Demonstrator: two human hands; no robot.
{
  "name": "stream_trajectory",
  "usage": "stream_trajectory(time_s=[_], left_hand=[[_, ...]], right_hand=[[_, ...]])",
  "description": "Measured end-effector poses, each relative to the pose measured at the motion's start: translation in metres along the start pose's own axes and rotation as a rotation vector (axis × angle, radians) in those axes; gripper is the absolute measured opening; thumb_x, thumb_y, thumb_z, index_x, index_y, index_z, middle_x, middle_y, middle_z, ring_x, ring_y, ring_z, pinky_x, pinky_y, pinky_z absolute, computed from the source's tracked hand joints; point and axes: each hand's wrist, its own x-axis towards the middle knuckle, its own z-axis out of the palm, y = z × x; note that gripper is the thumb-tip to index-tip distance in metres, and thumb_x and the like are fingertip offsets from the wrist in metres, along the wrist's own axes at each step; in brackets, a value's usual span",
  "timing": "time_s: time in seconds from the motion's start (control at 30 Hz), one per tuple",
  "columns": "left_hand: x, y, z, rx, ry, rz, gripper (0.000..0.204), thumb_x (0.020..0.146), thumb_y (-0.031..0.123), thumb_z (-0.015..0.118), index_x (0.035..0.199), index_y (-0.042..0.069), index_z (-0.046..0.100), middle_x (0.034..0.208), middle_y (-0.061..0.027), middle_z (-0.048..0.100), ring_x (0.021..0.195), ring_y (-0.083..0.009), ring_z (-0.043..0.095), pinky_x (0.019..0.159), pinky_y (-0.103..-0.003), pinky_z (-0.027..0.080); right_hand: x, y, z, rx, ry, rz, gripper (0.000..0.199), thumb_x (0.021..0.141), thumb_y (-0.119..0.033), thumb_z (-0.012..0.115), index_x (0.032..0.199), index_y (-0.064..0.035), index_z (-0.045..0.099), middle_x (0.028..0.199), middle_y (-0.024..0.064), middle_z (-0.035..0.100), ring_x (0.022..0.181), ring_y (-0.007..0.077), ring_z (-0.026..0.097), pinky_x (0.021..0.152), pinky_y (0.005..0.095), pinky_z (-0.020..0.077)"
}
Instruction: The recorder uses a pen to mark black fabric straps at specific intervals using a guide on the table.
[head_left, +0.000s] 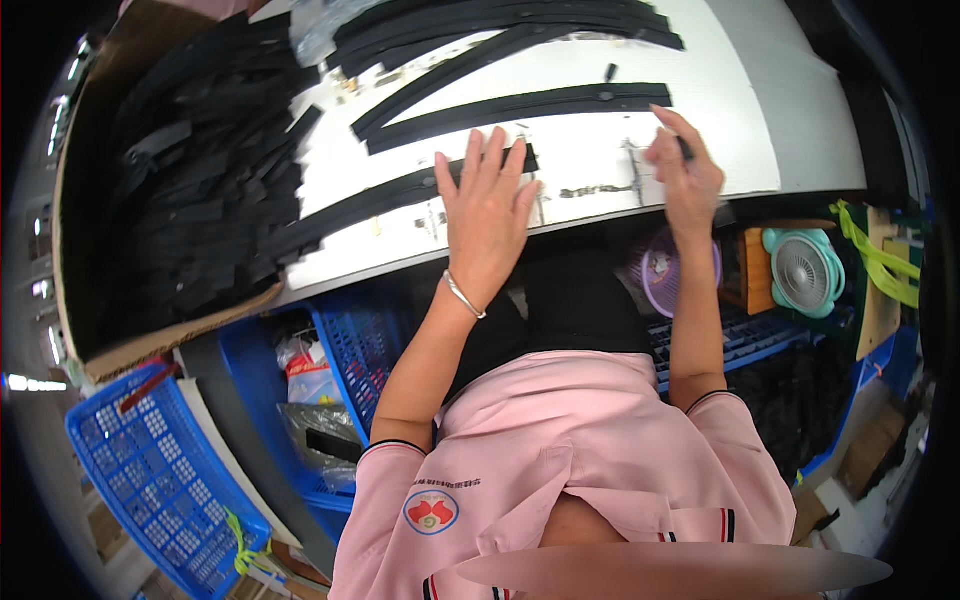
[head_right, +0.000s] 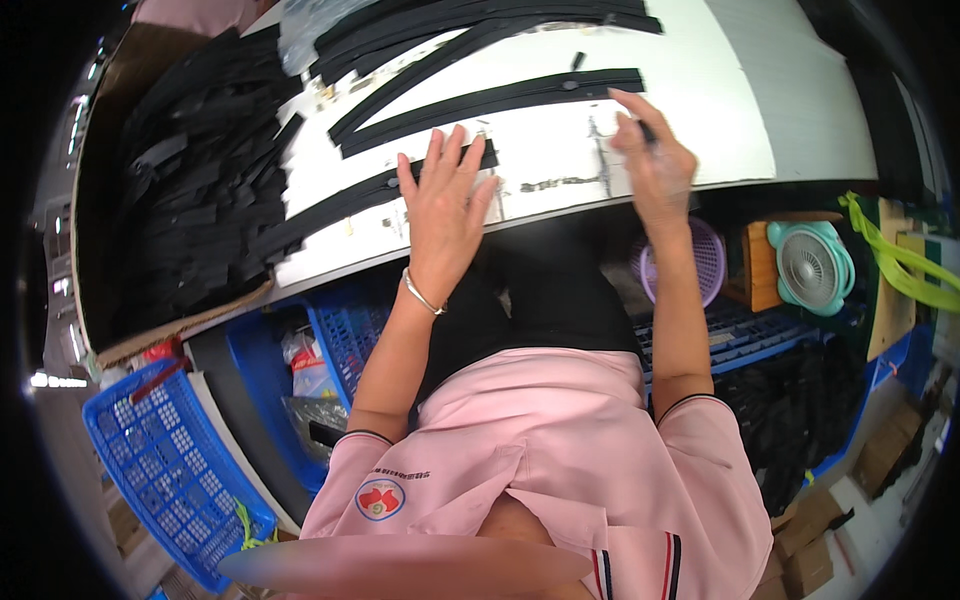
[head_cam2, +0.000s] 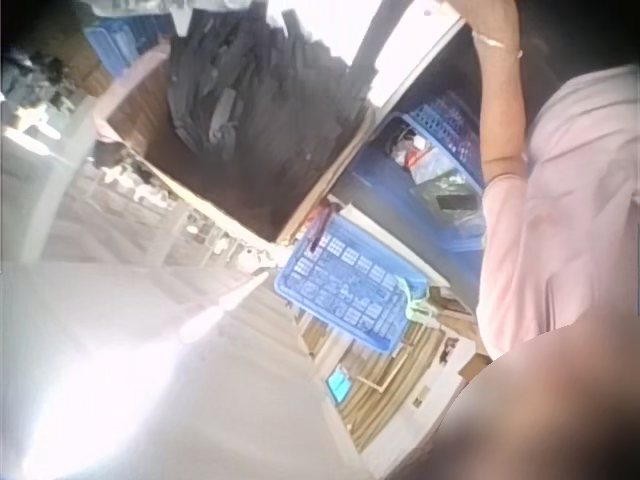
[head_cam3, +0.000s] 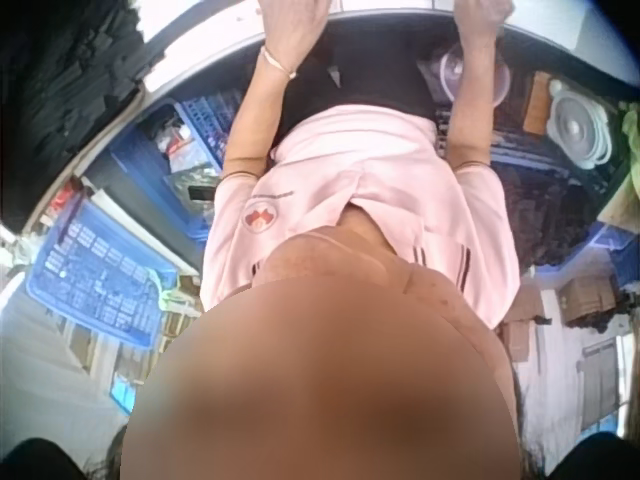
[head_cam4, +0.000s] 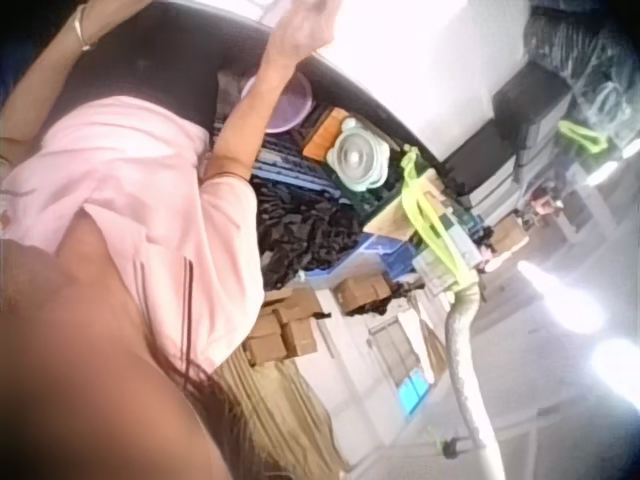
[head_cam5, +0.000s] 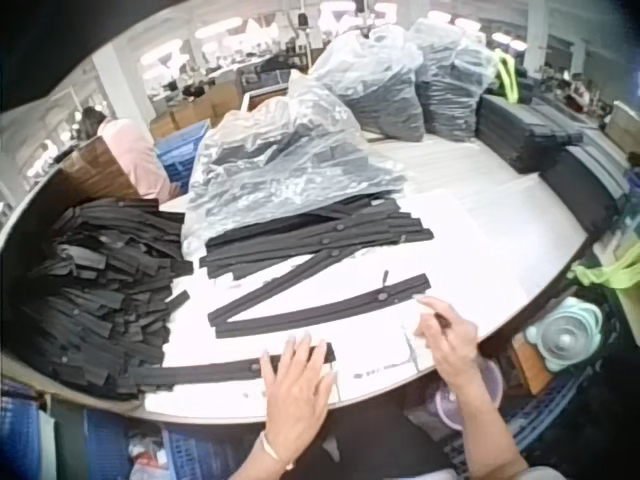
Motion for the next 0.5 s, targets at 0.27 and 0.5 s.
stream_trajectory(time_s=[0.27,0.5], left_hand=[[0.008,0.026,0.015,-0.168,-0.128,0.102,0.059,0.099,0.015,0.062,0.152,-0.001,0.043,0.16,-0.021,0.039,0.152,-0.037,0.031,0.124,-0.057,0.015],[-0.023,0.01,-0.01,-0.006,-0.132,0.061,0.07,0.098,0.026,0.067,0.155,-0.002,0.038,0.163,-0.0187,0.035,0.155,-0.0336,0.027,0.125,-0.057,0.012]], right_hand=[[-0.045,-0.011,0.036,-0.382,-0.105,-0.622,0.044,0.087,-0.006,0.072,0.13,-0.0074,0.066,0.118,0.0065,0.073,0.107,0.0246,0.067,0.096,0.0391,0.0487],[-0.044,0.021,-0.006,-0.587,0.003,-0.626,0.046,0.089,-0.016,0.076,0.133,-0.0054,0.066,0.12,0.0077,0.072,0.116,0.0243,0.063,0.109,0.0452,0.041]])
